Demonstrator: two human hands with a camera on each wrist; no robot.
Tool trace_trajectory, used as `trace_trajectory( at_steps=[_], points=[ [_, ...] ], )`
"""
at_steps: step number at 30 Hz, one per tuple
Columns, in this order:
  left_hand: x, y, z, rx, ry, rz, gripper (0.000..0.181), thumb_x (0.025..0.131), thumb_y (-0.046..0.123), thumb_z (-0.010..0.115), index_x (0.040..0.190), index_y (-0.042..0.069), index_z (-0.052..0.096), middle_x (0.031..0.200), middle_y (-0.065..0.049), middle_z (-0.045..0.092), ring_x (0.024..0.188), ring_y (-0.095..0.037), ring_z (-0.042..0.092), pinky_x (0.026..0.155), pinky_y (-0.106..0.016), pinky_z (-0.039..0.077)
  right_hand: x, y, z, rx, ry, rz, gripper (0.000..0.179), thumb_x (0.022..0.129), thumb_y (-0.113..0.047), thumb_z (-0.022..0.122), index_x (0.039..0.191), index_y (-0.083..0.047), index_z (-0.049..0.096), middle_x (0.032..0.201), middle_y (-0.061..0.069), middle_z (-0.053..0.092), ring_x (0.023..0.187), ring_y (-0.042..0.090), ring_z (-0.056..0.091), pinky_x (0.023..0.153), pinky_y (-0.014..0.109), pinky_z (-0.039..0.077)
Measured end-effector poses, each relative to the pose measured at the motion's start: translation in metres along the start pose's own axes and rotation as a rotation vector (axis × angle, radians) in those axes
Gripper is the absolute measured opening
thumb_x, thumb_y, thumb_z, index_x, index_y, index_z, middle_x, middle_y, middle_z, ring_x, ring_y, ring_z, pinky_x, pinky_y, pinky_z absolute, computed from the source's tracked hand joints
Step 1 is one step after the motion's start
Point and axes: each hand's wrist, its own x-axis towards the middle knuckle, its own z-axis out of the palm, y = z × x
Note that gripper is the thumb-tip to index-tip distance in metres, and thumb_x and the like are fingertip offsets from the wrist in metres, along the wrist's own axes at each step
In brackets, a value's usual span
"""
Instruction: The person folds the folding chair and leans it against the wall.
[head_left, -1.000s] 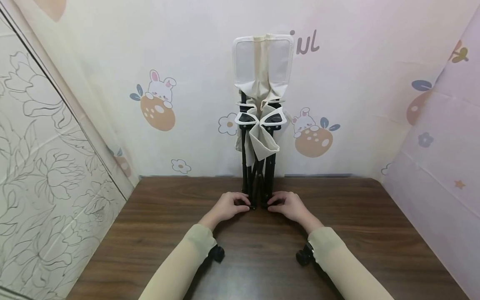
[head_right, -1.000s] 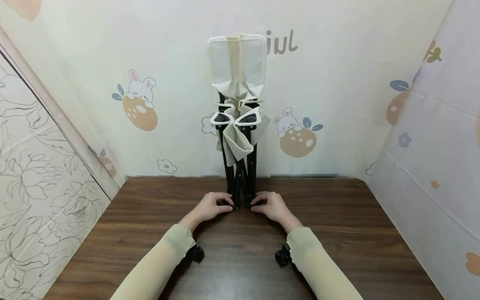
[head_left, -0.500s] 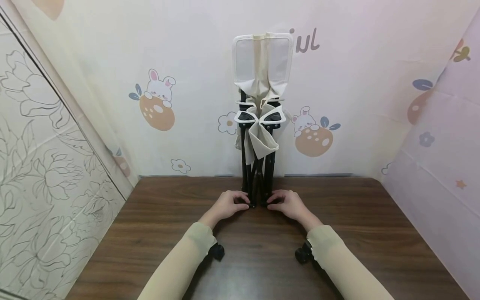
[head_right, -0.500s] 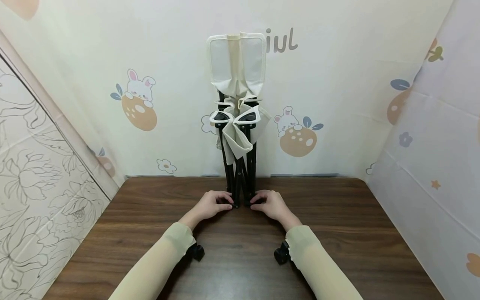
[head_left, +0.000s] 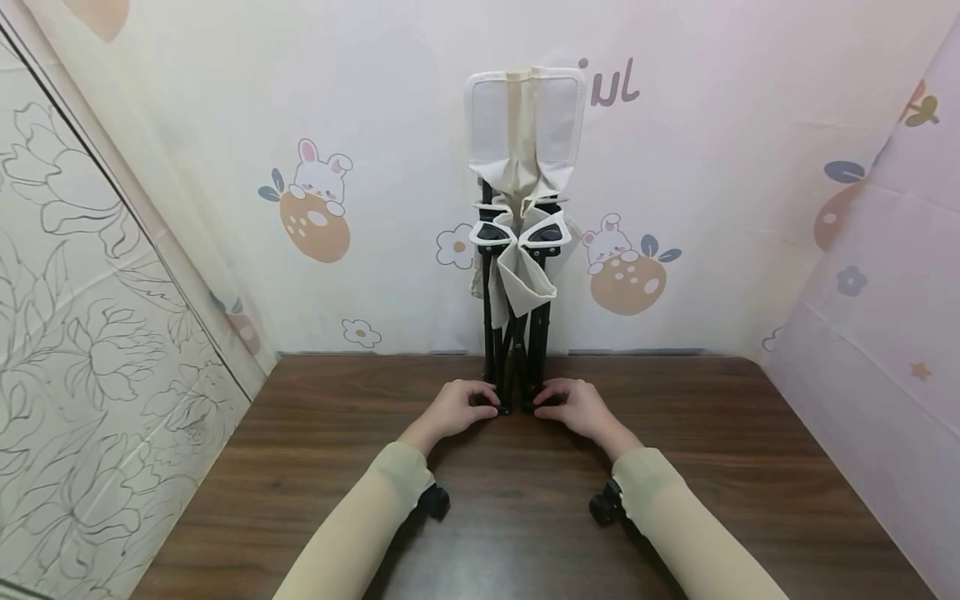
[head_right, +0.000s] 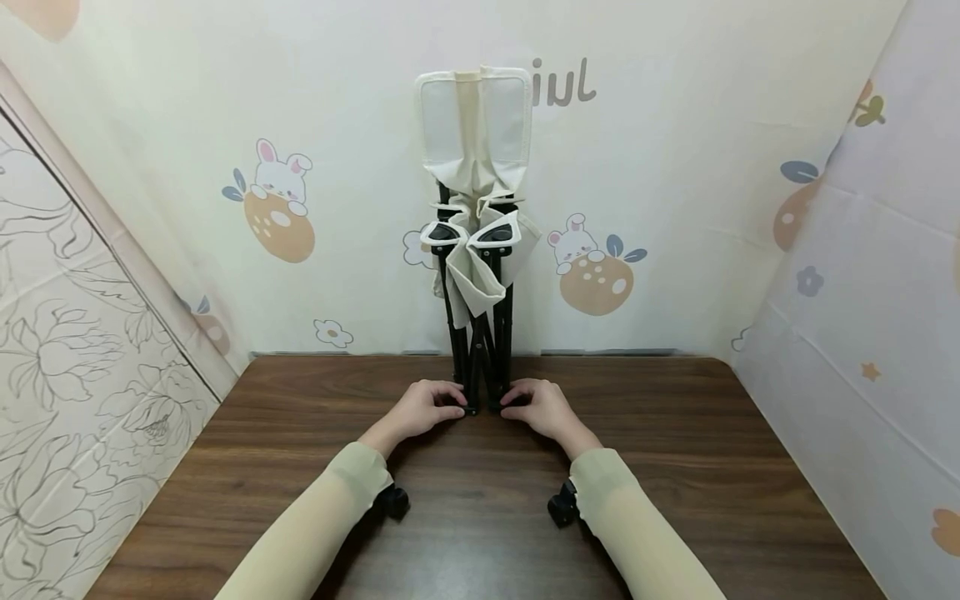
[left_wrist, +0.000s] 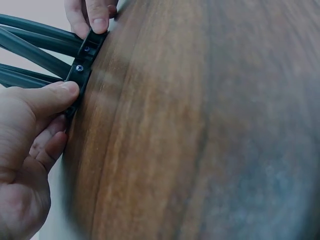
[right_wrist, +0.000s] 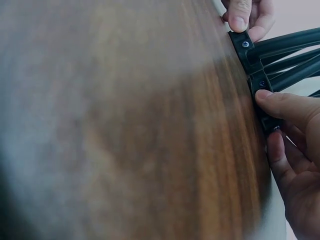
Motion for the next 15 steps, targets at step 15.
trace_trajectory(
  at_steps=[15],
  points=[
    [0.0025,-0.0013,0.0013,0.021,0.020,-0.008,0.007,0.099,0.018,0.083,0.106,0.021,0.084,0.141,-0.002,0.074,0.082,-0.007,0.061,0.079,-0.028,0.054,0.0047,0.0031,0.0046,-0.020,0.016,-0.008,0.005,0.094,-0.019,0.088,0.099,-0.018,0.086,0.140,0.022,0.071,0.136,0.045,0.062,0.116,0.065,0.046]
  ],
)
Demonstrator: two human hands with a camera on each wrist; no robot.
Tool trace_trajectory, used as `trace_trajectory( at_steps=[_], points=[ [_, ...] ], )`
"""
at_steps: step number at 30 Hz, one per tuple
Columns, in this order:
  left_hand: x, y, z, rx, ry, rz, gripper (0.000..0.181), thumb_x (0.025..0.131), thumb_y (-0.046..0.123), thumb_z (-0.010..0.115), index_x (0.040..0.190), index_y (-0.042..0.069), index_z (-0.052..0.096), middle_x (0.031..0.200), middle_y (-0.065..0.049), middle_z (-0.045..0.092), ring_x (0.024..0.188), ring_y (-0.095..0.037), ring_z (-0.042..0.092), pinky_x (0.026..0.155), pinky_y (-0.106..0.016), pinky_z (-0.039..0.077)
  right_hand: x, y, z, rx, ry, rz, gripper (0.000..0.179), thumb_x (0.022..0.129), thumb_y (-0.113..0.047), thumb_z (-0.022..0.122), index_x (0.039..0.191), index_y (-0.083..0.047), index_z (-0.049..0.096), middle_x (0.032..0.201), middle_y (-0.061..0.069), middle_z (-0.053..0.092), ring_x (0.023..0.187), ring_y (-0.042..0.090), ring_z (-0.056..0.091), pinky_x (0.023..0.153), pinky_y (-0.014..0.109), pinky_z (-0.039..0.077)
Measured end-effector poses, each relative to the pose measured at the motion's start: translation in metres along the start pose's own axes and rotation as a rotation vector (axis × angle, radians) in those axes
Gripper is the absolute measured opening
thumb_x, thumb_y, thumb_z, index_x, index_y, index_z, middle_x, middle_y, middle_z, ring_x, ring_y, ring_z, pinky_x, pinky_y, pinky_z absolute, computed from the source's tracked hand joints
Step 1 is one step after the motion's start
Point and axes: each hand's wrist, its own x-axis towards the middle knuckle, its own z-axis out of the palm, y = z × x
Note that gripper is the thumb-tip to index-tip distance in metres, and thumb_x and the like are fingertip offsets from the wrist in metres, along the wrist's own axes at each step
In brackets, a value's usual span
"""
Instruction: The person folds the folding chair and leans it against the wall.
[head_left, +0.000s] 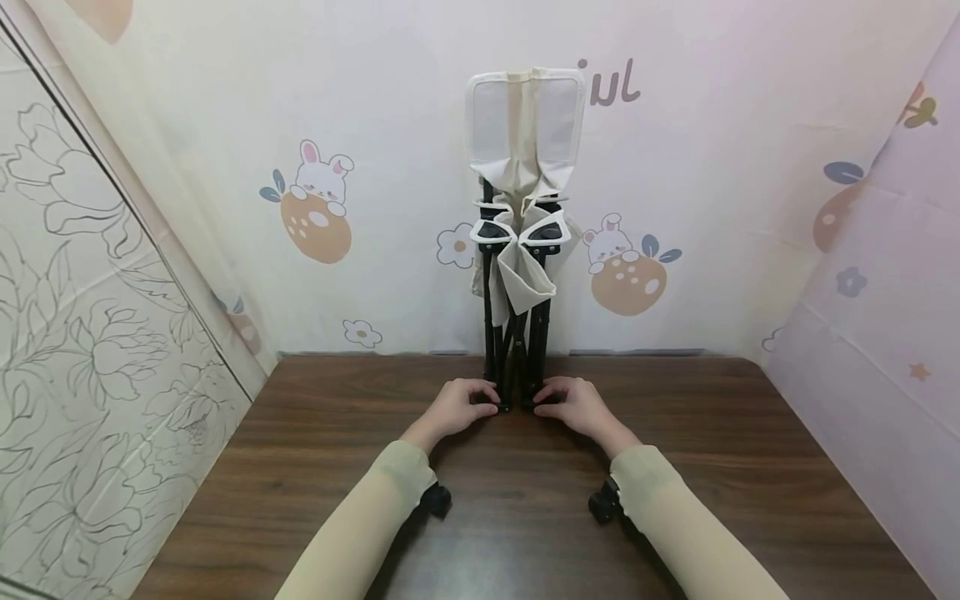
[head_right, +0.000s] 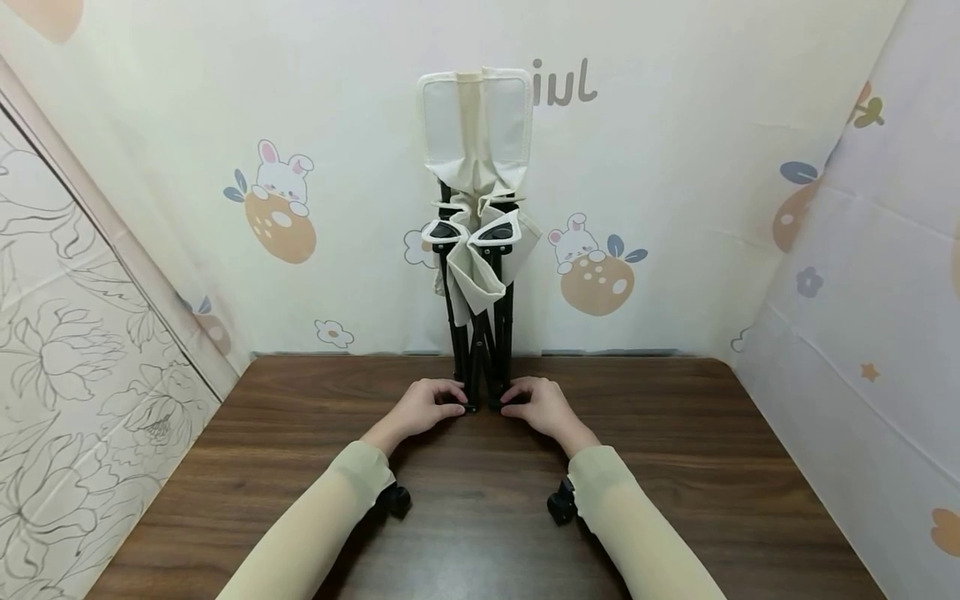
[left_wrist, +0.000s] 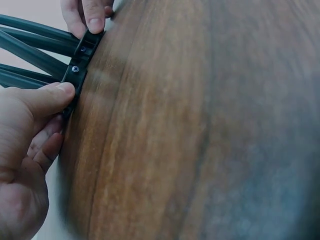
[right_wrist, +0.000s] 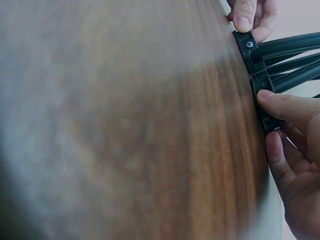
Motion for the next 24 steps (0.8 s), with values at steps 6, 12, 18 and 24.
trace_trajectory(
  at_steps=[6,12,18,24],
  points=[
    [-0.002,0.004,-0.002,0.005,-0.009,-0.007,0.007,0.100,0.018,0.083,0.107,0.018,0.083,0.142,-0.004,0.073,0.078,-0.008,0.061,0.076,-0.028,0.054,0.001,-0.002,0.000,0.001,-0.008,0.013,0.005,0.095,-0.018,0.086,0.100,-0.017,0.086,0.141,0.023,0.070,0.138,0.045,0.061,0.117,0.066,0.045],
    [-0.003,0.006,0.000,0.021,-0.021,0.005,0.009,0.101,0.018,0.081,0.110,0.018,0.082,0.144,-0.004,0.071,0.079,-0.007,0.062,0.076,-0.027,0.055,-0.005,-0.001,-0.006,-0.008,-0.034,-0.004,0.008,0.096,-0.017,0.085,0.105,-0.015,0.086,0.142,0.024,0.069,0.138,0.046,0.061,0.116,0.065,0.046],
    [-0.005,0.008,0.000,0.031,-0.012,0.036,0.012,0.101,0.018,0.081,0.113,0.016,0.081,0.146,-0.003,0.071,0.085,-0.008,0.066,0.080,-0.029,0.057,-0.013,0.000,-0.015,-0.012,-0.069,-0.021,0.014,0.097,-0.017,0.083,0.111,-0.014,0.084,0.146,0.024,0.067,0.141,0.048,0.058,0.115,0.067,0.046],
    [-0.013,0.011,-0.009,0.026,-0.042,0.042,0.015,0.101,0.017,0.080,0.116,0.016,0.080,0.144,-0.003,0.072,0.102,-0.017,0.072,0.091,-0.035,0.060,-0.019,-0.001,-0.019,-0.038,-0.085,-0.061,0.018,0.096,-0.018,0.084,0.114,-0.014,0.084,0.143,0.020,0.070,0.140,0.046,0.059,0.114,0.065,0.047]
  ],
)
